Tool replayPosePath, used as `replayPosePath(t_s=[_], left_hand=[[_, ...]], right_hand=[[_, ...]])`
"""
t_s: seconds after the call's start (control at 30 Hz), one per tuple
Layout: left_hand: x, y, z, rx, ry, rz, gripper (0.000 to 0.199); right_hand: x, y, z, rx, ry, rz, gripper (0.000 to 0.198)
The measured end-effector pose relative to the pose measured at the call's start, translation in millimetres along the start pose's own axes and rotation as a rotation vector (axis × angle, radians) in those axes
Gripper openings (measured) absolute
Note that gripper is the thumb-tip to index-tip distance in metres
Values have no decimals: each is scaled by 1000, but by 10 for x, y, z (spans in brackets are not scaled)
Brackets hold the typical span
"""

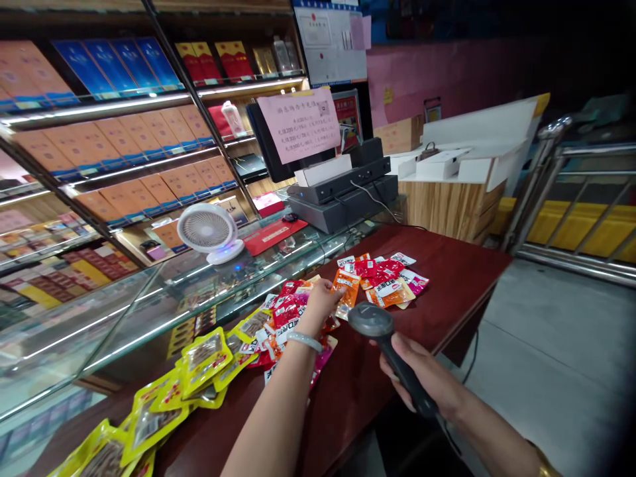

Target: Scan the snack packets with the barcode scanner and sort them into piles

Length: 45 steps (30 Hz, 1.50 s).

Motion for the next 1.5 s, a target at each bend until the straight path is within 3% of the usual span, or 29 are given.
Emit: replayPosePath(t_s=[0.07,0.23,0.37,0.43,0.57,0.7,0.8,0.9,0.97,1.07,1.13,1.23,1.37,1.5], left_hand=[[-181,11,-41,11,5,-82,43],[-827,-158,-261,32,54,-522,34],[-1134,-432,-402,-37,-148,-737,25],[-1181,-446,-447,4,-151,-878,28],[-924,-184,-536,163,-49,-981,39],[-253,138,-678,280,-133,-817,39],[200,295,-781,323,-119,-783,49],[525,420,-788,509,-120,-769,76],[669,445,-759,597,-187,-771,81],[755,409,-736,582,-261,-795,74],[738,392,-736,574,-231,-811,69],[677,374,-728,584,-185,-856,66],[595,316,-656,531,-238,-893,66],[422,315,-462,522,-163,-859,71]], right_hand=[[95,-63,-81,-3,-23,0,46],[298,-145,-330,25,-89,21,49],[314,-142,-505,42,-105,12,51],[285,-148,-563,49,-99,5,51],[190,-168,-616,59,-48,-23,49],[93,-141,-613,68,-14,-26,48],[10,-106,-593,57,25,-42,47],[-55,-83,-569,57,51,-70,45],[-81,-84,-556,53,57,-63,47],[-104,-104,-537,47,65,-52,48],[-118,-118,-522,50,75,-57,46],[-138,-133,-491,52,87,-60,43],[-165,-138,-435,20,98,-63,42],[-208,-140,-359,-30,155,-61,45]])
Point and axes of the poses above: each hand's wrist, its own z-axis away from the middle knuckle, its own x-axis out of the palm, y = z × x, the point moved 4 cm from there along -z, towards the middle knuckle, and after that the axes turned 6 degrees about y, right-handed, at the moved point
